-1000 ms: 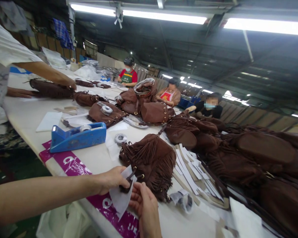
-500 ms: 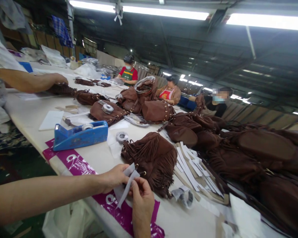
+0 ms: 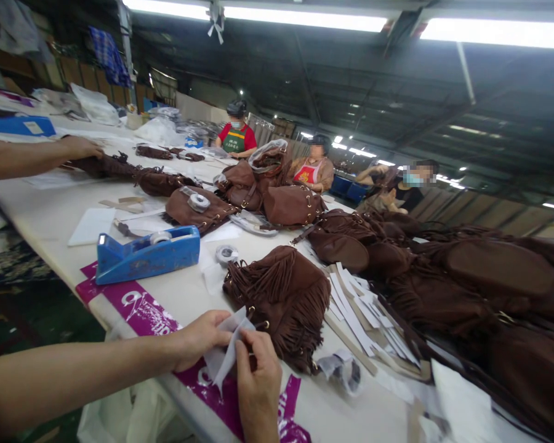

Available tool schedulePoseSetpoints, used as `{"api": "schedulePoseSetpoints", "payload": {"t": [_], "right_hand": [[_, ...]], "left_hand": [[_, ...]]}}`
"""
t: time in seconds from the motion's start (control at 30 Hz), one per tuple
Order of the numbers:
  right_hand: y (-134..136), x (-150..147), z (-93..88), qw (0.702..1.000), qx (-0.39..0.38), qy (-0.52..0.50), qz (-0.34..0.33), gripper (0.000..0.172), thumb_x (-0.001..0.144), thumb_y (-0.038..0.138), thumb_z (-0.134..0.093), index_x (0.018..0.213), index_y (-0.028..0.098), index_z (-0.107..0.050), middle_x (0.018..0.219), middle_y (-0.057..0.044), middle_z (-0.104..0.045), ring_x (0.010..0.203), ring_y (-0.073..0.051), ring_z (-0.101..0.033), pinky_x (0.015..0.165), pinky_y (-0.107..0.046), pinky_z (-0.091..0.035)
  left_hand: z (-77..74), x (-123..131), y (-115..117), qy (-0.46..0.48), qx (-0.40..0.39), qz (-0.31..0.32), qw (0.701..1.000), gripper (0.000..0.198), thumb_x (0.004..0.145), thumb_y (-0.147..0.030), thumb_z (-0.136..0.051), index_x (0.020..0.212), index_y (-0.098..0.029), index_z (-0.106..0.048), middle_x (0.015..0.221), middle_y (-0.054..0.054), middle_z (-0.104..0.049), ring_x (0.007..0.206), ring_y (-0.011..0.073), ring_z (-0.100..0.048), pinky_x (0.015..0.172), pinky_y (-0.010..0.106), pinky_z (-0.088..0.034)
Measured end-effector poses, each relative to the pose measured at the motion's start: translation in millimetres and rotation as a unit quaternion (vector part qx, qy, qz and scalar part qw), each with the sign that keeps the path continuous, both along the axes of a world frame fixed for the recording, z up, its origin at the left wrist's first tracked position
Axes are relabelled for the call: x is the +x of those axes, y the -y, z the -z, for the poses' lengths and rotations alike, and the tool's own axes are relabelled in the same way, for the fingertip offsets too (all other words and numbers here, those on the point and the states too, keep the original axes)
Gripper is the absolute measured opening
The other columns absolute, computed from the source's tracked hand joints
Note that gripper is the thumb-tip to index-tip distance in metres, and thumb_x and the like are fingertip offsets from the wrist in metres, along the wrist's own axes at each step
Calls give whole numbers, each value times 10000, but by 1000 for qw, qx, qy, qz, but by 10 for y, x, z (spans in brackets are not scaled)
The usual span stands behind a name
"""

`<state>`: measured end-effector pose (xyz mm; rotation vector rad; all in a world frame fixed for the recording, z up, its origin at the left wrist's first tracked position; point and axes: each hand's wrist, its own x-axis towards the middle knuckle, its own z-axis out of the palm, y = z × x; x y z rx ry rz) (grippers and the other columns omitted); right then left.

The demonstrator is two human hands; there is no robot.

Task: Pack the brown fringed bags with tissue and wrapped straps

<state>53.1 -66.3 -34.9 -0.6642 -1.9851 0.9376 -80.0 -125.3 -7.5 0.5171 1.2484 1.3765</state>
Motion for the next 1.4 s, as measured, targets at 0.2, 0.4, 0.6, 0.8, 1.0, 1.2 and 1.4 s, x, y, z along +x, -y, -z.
{"api": "schedulePoseSetpoints", "payload": {"t": [0.2, 0.4, 0.6, 0.8, 1.0, 1.2, 1.4], "right_hand": [[43, -5, 43, 998, 49, -6, -34, 195, 858, 230, -574, 948, 241, -747, 963, -71, -689, 880, -193, -659, 785, -281, -534], [38, -22, 87, 997, 60, 13, -39, 267, 863, 211, -560, 1039, 300, -741, 1064, -70, -724, 972, -242, -666, 861, -376, -543], [8, -13, 82, 994, 70, 22, -84, 296, 870, 190, -548, 1076, 310, -724, 1099, -61, -719, 1000, -233, -657, 883, -371, -530], [-3, -36, 46, 993, 45, 26, -104, 265, 884, 186, -531, 1014, 292, -736, 1067, -47, -721, 982, -218, -643, 885, -350, -499], [-55, -123, -94, 993, 21, 20, -112, 177, 860, 171, -516, 783, 233, -664, 780, -10, -660, 742, -171, -602, 690, -268, -466], [-185, -216, -172, 990, -99, 28, -97, 311, 710, 164, -595, 1004, 216, -506, 816, 37, -577, 589, -115, -579, 587, -235, -455], [-236, -244, -257, 982, -142, 43, -119, 515, 670, 159, -593, 1165, 212, -463, 930, 10, -550, 564, -85, -561, 547, -218, -452]], "left_hand": [[6, -55, -35, -49, -29, 21, 998, 286, 500, -261, -688, 735, -134, -587, 574, -16, -602, 471, 116, -524, 439, 202, -391], [59, -70, -19, -42, -29, 14, 999, 288, 521, -252, -689, 764, -134, -588, 601, -3, -616, 480, 126, -540, 459, 220, -412], [-38, -363, 131, 138, 2, 122, 983, 239, 584, -263, -631, 760, -101, -643, 687, 48, -670, 605, 142, -612, 602, 232, -471], [15, -518, 68, 115, -59, 161, 978, 218, 573, -166, -696, 770, -73, -677, 701, 58, -689, 612, 136, -625, 629, 223, -470], [37, -407, -1, 79, -72, 109, 988, 342, 476, -214, -860, 637, -125, -572, 538, -22, -582, 491, 109, -555, 513, 213, -418], [59, -408, -30, 50, -79, 95, 991, 424, 429, -255, -880, 652, -149, -535, 515, -39, -553, 457, 102, -525, 472, 208, -389], [36, -402, -66, 21, -100, 104, 989, 346, 455, -170, -815, 651, -152, -530, 515, -41, -542, 460, 103, -519, 477, 210, -398]]}}
